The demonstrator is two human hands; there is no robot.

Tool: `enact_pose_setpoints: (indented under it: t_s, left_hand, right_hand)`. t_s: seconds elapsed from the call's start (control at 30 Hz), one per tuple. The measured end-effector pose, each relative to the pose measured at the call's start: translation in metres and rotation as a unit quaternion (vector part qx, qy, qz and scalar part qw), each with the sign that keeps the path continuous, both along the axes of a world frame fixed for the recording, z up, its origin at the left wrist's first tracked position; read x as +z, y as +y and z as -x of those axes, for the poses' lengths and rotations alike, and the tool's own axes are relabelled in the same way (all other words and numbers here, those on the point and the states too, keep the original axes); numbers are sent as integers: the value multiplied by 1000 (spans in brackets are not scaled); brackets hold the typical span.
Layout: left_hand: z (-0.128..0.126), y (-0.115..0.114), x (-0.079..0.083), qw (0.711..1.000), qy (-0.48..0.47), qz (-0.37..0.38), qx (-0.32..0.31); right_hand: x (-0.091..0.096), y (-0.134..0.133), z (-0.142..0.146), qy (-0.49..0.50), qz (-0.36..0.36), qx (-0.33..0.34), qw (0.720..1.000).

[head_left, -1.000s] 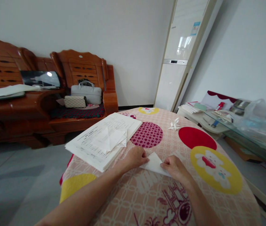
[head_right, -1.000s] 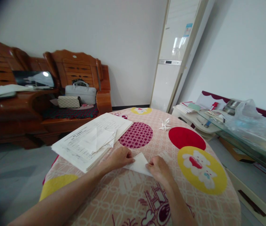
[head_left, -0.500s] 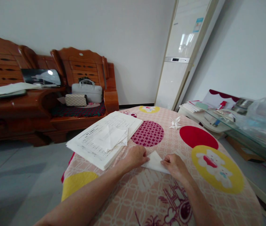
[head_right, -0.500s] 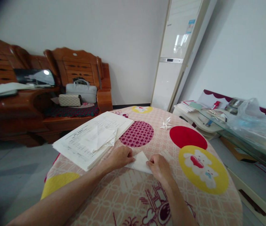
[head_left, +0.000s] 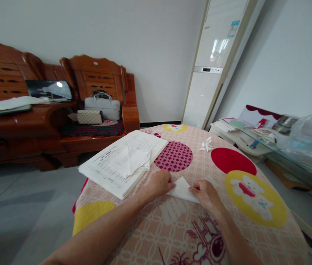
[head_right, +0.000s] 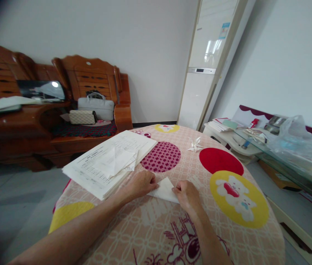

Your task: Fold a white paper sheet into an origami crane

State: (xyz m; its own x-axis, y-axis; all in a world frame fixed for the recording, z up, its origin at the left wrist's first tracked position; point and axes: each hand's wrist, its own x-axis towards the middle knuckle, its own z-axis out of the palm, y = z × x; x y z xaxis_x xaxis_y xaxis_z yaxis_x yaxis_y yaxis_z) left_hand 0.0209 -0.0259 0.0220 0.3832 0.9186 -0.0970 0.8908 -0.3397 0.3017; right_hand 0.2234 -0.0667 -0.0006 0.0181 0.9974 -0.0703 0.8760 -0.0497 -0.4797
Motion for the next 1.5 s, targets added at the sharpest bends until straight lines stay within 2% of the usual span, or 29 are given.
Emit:
enact_pose_setpoints:
  t_s: [0.37,0.57,0.63,0.7,0.77,0.83,0.9,0.97,1.07,1.13,1.3,1.5]
  left_hand:
    - [-1,0,0,1000,10,-5,0]
    - [-1,2,-12,999,-26,-37,-14]
    - [-3,4,-19,993,-79,-63,-56]
    - [-6,7,-27,977,-141,-82,-135]
    - [-9,9,-34,958,-175,-62,-218]
    - [-12,9,-37,946,-181,-40,-266]
    - [-14,6,-38,948,-165,-38,-268]
    - [-15,3,-36,956,-139,-49,-254]
    - [-15,-3,-29,960,-99,-60,-255]
    - [-15,-6,-25,959,-83,-65,-261]
    - [-14,-7,-20,959,-59,-67,-267]
    - [-15,-10,-18,962,-49,-63,-262]
  right_hand:
    - [2,0,2,-5,3,0,1000]
    - [3,0,2,-7,-5,-3,1000]
    - [3,0,2,-7,-5,-2,1000]
    - [3,0,3,-7,-7,-2,1000]
    - [2,1,3,-4,-9,-4,1000]
    - [1,2,0,8,-9,-5,1000]
    - [0,2,-5,45,6,-2,999]
    - [1,2,-13,108,52,2,993]
    - [4,-1,-24,197,144,0,970]
    - [7,-3,-29,231,174,3,957]
    - [8,-5,-37,258,193,23,946]
    - [9,-6,-42,227,188,11,956]
